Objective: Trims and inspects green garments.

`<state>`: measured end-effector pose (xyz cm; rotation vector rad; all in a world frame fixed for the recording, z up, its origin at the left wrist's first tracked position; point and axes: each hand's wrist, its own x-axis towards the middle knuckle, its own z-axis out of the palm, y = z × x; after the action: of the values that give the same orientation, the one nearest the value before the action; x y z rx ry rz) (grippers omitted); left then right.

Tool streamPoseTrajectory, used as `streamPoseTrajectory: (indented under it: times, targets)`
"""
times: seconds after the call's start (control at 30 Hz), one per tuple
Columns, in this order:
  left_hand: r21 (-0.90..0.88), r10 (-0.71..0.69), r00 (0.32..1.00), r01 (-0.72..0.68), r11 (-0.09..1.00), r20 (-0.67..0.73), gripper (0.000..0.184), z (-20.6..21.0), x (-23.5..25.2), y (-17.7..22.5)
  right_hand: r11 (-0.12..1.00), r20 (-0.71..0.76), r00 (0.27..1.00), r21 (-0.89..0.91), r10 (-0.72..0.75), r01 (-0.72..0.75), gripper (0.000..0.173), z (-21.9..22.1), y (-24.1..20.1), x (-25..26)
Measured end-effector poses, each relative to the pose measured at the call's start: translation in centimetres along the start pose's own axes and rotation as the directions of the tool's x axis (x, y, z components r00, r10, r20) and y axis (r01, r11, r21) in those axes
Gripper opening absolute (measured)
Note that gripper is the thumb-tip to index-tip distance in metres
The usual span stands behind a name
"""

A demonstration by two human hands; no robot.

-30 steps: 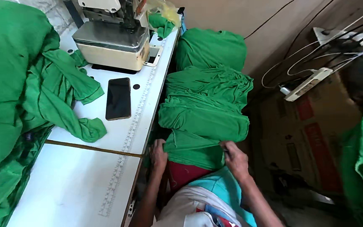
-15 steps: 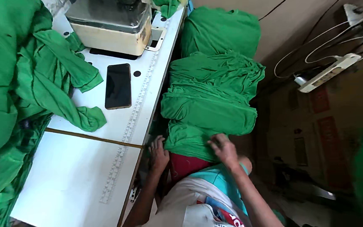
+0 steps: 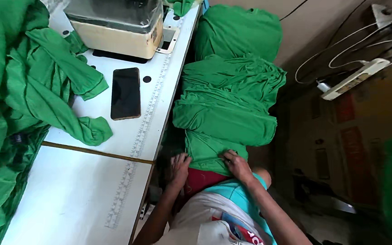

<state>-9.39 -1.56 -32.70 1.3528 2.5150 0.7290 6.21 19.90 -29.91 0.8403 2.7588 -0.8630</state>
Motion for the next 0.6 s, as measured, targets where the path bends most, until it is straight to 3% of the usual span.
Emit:
streamPoseTrajectory:
  times: [0.1,0.2,0.27,0.3,0.37,0.47,0.6]
  targets:
    - [-0.117,-0.017,0.998,0.010,0.993,-0.059,0.020,-0.5,-0.3,-0.7,0.978,-0.018,0.994,0.181,0.107,-0.102,0.038,-2.3,-1.3,0.2]
    - [-0.347,-0.071,0.990,0.025,0.937,-0.120,0.026,-1.4,-0.2,-0.6,0.916,-0.122,0.989,0.400,0.083,-0.027,0.045,-3.0,-3.5,1.1]
    - [-0.461,-0.121,0.981,0.038,0.887,-0.151,0.029,-1.7,0.4,0.0,0.816,-0.071,0.997,0.578,0.032,0.015,0.046,-2.3,-5.5,2.0]
    - [-0.487,-0.128,0.982,0.046,0.872,-0.136,0.033,-1.7,0.9,0.3,0.741,-0.026,1.000,0.671,0.005,0.014,0.046,-1.5,-6.4,2.6]
    - [-0.484,-0.125,0.992,0.121,0.867,0.023,0.037,-2.2,2.0,0.8,0.629,0.051,0.998,0.777,-0.024,-0.024,0.040,0.8,-7.1,3.5]
    - [-0.380,-0.169,0.959,0.247,0.891,0.228,0.028,-2.6,3.1,1.1,0.599,0.100,0.995,0.797,-0.012,-0.073,0.029,4.3,-6.1,3.9]
    - [-0.350,-0.196,0.946,0.281,0.894,0.259,0.031,-3.4,3.6,1.2,0.633,0.152,0.987,0.769,-0.042,-0.092,0.026,3.7,-5.7,3.2]
